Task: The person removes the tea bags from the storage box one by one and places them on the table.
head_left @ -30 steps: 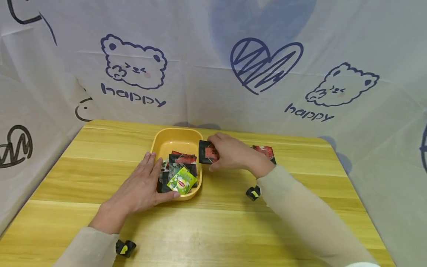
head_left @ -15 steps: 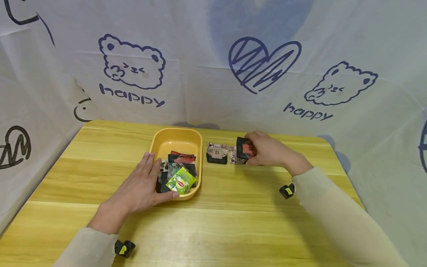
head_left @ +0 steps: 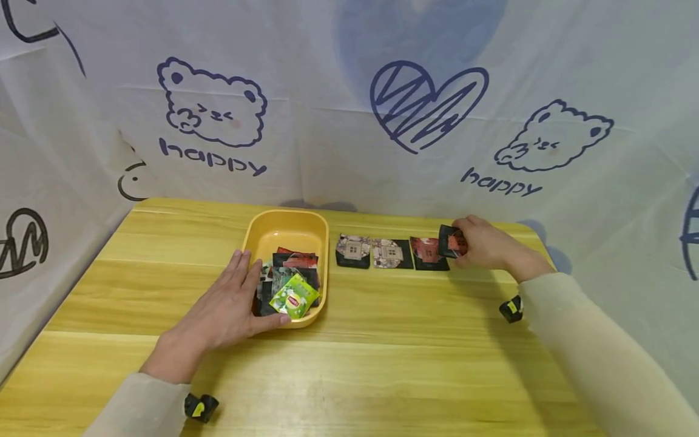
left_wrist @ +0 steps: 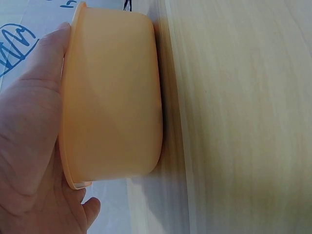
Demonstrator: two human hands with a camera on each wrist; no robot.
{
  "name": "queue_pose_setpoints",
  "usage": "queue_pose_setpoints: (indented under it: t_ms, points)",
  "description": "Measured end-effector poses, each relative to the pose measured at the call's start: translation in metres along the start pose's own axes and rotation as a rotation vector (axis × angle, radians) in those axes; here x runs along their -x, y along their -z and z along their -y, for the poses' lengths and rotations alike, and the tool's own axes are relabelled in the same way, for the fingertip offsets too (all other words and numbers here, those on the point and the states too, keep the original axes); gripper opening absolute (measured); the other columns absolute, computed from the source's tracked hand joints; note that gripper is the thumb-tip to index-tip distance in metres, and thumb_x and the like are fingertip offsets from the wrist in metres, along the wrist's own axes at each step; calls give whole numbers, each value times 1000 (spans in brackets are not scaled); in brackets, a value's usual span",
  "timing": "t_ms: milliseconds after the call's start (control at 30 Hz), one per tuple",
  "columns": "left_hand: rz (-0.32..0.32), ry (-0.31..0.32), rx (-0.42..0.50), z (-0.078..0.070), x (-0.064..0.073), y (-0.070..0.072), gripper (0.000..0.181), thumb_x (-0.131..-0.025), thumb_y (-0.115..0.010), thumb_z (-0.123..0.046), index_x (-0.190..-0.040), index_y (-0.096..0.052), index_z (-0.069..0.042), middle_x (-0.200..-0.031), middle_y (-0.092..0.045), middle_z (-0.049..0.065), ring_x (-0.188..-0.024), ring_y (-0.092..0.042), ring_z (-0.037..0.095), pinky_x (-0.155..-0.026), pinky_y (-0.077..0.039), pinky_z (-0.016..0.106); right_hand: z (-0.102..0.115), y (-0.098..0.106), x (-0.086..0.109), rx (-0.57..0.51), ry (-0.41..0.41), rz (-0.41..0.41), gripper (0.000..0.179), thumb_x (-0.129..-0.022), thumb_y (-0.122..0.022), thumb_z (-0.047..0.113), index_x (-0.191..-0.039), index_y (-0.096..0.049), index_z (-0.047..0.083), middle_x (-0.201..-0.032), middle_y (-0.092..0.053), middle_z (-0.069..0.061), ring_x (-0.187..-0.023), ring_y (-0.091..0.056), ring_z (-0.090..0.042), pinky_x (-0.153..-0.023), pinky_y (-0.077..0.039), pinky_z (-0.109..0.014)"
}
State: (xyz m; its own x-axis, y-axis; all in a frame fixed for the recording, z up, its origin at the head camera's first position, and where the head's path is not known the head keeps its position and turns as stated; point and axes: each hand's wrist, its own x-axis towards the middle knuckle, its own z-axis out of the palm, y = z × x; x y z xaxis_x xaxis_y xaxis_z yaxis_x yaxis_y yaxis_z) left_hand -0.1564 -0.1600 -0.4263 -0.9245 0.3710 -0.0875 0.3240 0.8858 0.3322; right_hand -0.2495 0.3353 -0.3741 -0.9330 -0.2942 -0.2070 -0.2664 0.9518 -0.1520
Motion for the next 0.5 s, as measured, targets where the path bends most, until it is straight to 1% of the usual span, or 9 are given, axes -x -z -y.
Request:
queue_pose_setpoints:
  t_ms: [167, 300, 367, 500]
  points:
    - [5, -2, 4, 0, 0, 1, 131, -84, -57, -89, -164, -22, 7, -173, -4, 33, -162, 0, 47, -129, -16, 64, -19, -3, 1, 22, -24, 8, 82, -80, -89, 20, -144, -48, -11, -136, -56, -31, -118, -58, -44, -101, -51, -60]
    - [3, -2, -9, 1, 0, 1, 131, -83, -57, -90, -164, -23, 8, -172, -6, 33, -162, -1, 48, -129, -18, 64, -28, -9, -3, 28, -9, 29, 82, -78, -90, 17, -143, -49, -12, -133, -57, -31, -116, -59, -44, -102, -51, -60]
    - [5, -2, -12, 1, 0, 1, 133, -82, -55, -92, -164, -23, 8, -173, -6, 33, -162, -1, 48, -128, -18, 64, -31, -12, -4, 30, -4, 52, 81, -77, -90, 16, -143, -50, -11, -134, -57, -31, -118, -58, -45, -104, -51, -60]
    - [8, -3, -9, 1, 0, 0, 135, -81, -50, -96, -164, -22, 7, -173, -5, 33, -162, 0, 48, -128, -17, 64, -34, -17, -6, 40, -24, 109, 82, -78, -89, 15, -145, -49, -9, -142, -54, -32, -126, -56, -47, -109, -48, -62]
